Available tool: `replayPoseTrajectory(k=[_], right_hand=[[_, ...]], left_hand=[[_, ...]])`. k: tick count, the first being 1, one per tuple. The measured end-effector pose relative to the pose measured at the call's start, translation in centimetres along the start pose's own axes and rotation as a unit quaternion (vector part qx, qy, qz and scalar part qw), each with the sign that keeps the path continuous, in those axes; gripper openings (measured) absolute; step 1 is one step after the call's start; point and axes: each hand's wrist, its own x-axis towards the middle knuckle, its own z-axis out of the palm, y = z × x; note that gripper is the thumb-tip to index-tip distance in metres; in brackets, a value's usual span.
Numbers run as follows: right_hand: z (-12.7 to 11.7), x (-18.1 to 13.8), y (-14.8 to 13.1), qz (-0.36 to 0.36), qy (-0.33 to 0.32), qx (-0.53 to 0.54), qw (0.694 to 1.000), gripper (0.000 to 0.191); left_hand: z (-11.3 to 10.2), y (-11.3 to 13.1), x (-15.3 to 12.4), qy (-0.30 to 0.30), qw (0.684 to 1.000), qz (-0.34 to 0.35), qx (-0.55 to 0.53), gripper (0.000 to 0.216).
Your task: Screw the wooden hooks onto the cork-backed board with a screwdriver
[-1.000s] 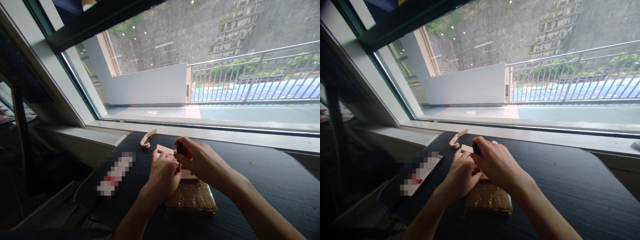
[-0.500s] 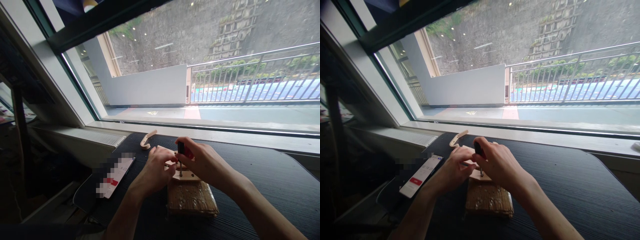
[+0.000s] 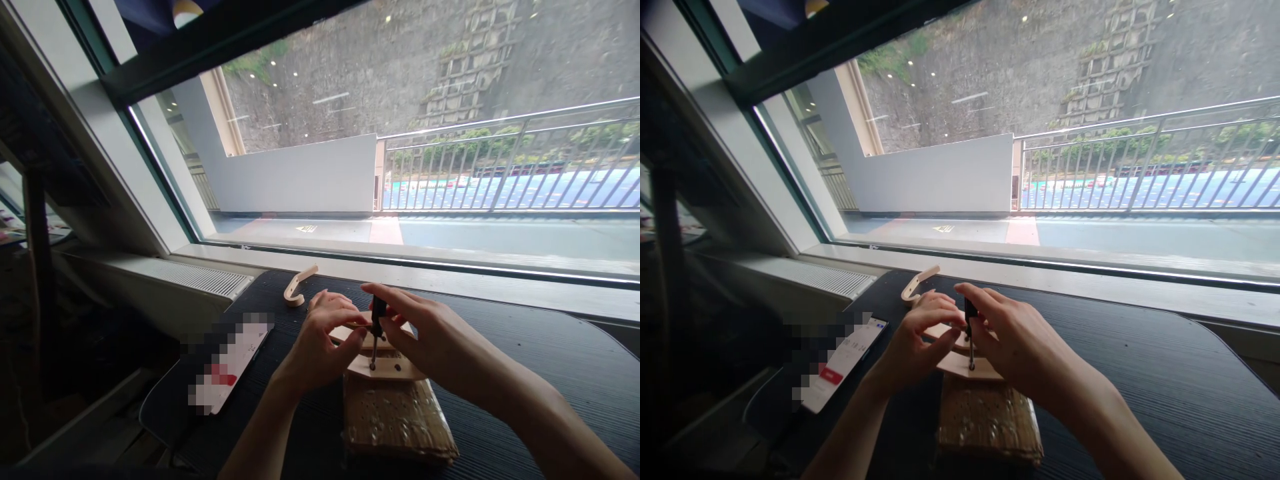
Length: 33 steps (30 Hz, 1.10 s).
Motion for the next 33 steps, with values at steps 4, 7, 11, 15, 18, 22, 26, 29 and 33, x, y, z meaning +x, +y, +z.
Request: replayPoseTrajectory(k=[4,7,11,15,18,22,26,29,33], right_hand=[[0.15,-0.05,0.21,0.01,0.005,0.014,1.0,0.042],[0.34,-0.03,0.2,0.018,0.008,0.024,1.0,0.04],[0.6,0.02,0.1,0.018,0.015,0.032,0.999,0.039],[0.49,0.01,-0.15,-0.003,0.013,0.016,1.0,0.041],[0.27,0.01,-0.3,-0.021,0.015,0.011,1.0,0.038],[0.24,0.04,-0.24,0.0,0.026,0.019,0.999,0.035],[0.35,0.16,-0.13,0.028,0.032,0.033,0.999,0.03],[0.44,0.2,-0.05,0.033,0.041,0.032,0.998,0.03],[0.54,0.13,0.02,0.01,0.046,0.022,0.999,0.039]], left_hand=[[-0.44,0.27,0.02,-0.038,0.997,-0.025,0.056,0.01],[-0.53,0.34,-0.07,-0.068,0.994,-0.04,0.074,0.008],[-0.44,0.29,-0.32,-0.074,0.994,-0.044,0.074,0.01],[-0.15,0.11,-0.52,-0.071,0.994,-0.045,0.07,0.009],[0.07,0.03,-0.57,-0.068,0.994,-0.049,0.073,0.009],[0.22,0.06,-0.52,-0.063,0.994,-0.053,0.075,0.009],[0.27,0.09,-0.5,-0.067,0.993,-0.058,0.073,0.009],[0.33,0.05,-0.53,-0.068,0.994,-0.059,0.069,0.008],[0.39,-0.05,-0.55,-0.07,0.993,-0.063,0.065,0.01]])
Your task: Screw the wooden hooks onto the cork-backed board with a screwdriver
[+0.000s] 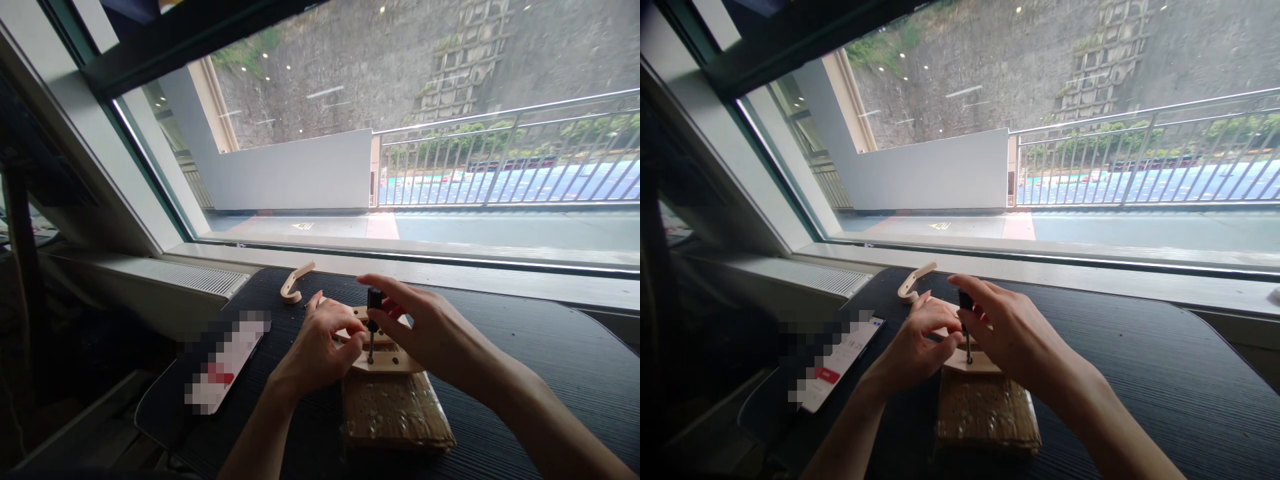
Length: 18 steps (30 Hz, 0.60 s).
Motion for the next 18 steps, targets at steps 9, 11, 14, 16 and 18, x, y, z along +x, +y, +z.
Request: replayPoseTrajectory(k=[9,11,14,16,18], right_hand=[[-0.22,-0.17,0.08,0.004,-0.004,0.003,1.0,0.032],[-0.24,-0.1,0.2,0.015,-0.002,-0.006,1.0,0.03],[-0.18,0.04,0.32,0.017,0.001,-0.018,1.0,0.029],[-0.14,0.09,0.35,0.014,0.002,-0.018,1.0,0.03],[-0.16,0.07,0.34,0.017,-0.003,-0.011,1.0,0.031]], left_hand=[[0.07,-0.01,0.09,-0.002,1.0,-0.004,0.006,0.013],[0.09,0.02,0.08,-0.001,1.0,-0.003,0.01,0.014],[0.11,0.03,0.03,-0.002,1.0,-0.004,0.015,0.014],[0.11,0.01,-0.03,-0.005,1.0,-0.005,0.018,0.013],[0.09,-0.01,-0.07,-0.009,1.0,-0.002,0.021,0.013]])
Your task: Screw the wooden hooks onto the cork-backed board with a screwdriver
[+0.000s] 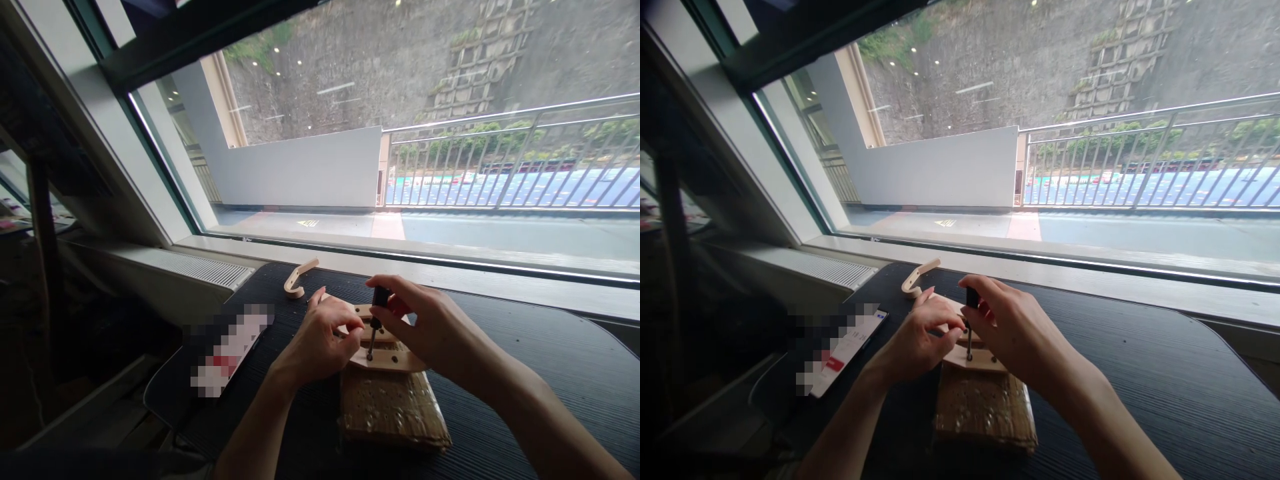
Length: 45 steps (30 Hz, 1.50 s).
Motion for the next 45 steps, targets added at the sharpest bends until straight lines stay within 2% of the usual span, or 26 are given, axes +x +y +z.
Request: replayPoseTrajectory(k=[5,16,21,24,28,33,36,45], right_hand=[[-0.4,-0.2,-0.2,0.007,-0.024,0.033,0.999,0.04],[-0.6,-0.5,-0.6,0.05,-0.048,0.061,0.996,0.035],[-0.8,-0.4,-0.7,0.039,-0.041,0.037,0.998,0.034],[-0.8,-0.4,-0.5,0.03,-0.035,0.042,0.998,0.033],[-0.8,-0.5,-0.2,0.018,-0.036,0.057,0.998,0.034],[-1.2,-0.5,-0.3,0.001,-0.039,0.063,0.997,0.035],[-1.3,-0.6,-0.3,-0.005,-0.045,0.07,0.997,0.035],[-0.9,-0.4,0.3,-0.016,-0.05,0.068,0.996,0.036]], left_hand=[[-0.2,0.0,0.0,-0.013,1.0,0.013,0.004,0.013],[-0.3,0.1,0.0,-0.008,1.0,0.014,0.012,0.017],[-0.2,0.1,-0.1,-0.002,1.0,0.015,0.022,0.014],[-0.4,0.8,-0.4,-0.004,0.998,0.012,0.055,0.014],[-0.5,2.7,-1.2,-0.019,0.995,-0.01,0.097,0.009],[0.3,4.2,-1.6,-0.021,0.986,-0.061,0.155,0.015],[0.7,4.6,-1.5,-0.017,0.98,-0.079,0.18,0.014],[0.6,4.9,-1.2,-0.065,0.975,-0.095,0.192,0.013]])
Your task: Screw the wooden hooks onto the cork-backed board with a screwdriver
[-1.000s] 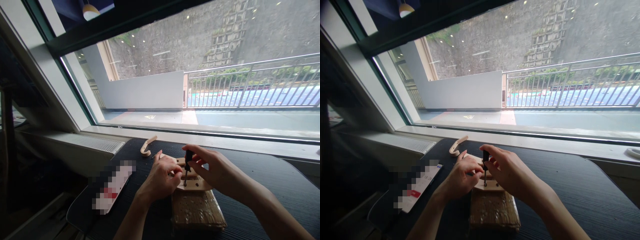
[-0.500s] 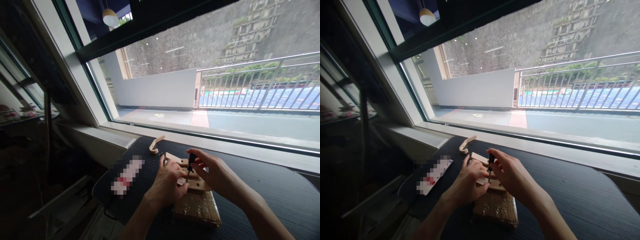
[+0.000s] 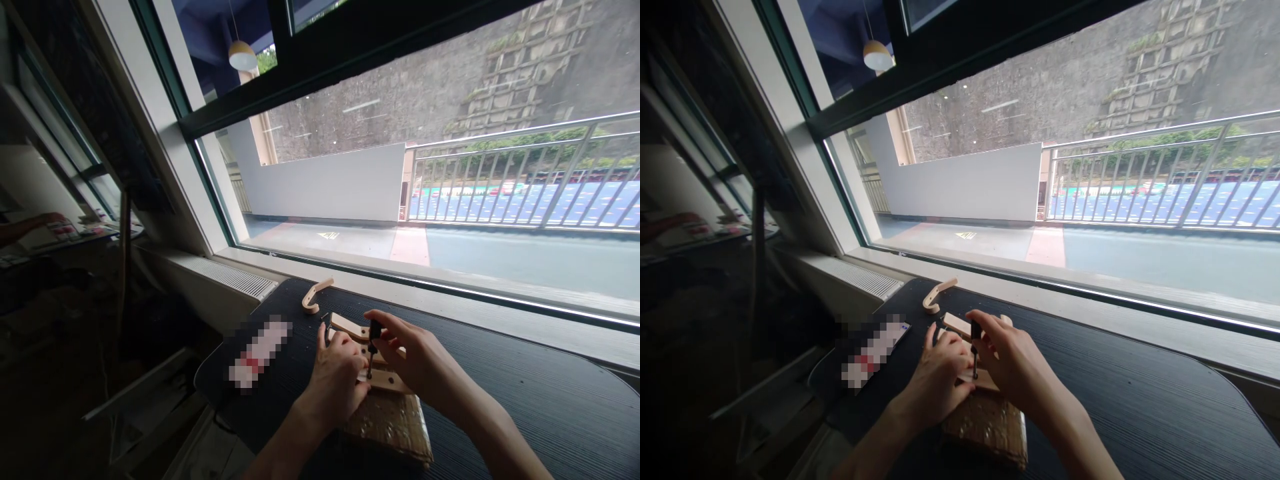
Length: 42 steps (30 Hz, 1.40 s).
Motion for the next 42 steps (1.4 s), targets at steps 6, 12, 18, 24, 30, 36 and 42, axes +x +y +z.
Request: replayPoseTrajectory(k=[6,12,18,24,30,36,42], right_hand=[[0.29,0.04,0.42,0.002,-0.001,-0.005,1.0,0.037],[0.14,-0.06,0.05,0.004,-0.007,-0.007,1.0,0.036],[0.27,-0.03,-0.03,0.007,-0.012,0.012,1.0,0.035],[0.56,0.03,0.25,-0.004,0.006,-0.005,1.0,0.038],[0.5,0.02,-0.22,-0.032,-0.002,-0.024,0.999,0.033],[0.68,-0.04,-0.01,-0.034,0.005,-0.032,0.999,0.035],[0.61,-0.06,0.31,-0.013,0.003,-0.042,0.999,0.03]], left_hand=[[0.08,0.18,0.04,-0.012,1.0,-0.012,0.014,0.01],[-0.12,-0.12,-0.05,-0.023,1.0,0.011,0.016,0.01],[0.09,-0.02,-0.03,-0.018,1.0,-0.006,0.01,0.01],[0.41,-0.02,-0.05,-0.001,1.0,-0.016,-0.009,0.011],[0.37,0.04,-0.04,0.006,1.0,-0.019,-0.018,0.01],[0.36,0.1,-0.17,0.009,1.0,-0.018,-0.016,0.011],[0.65,-0.1,-0.17,0.01,1.0,-0.019,-0.012,0.015]])
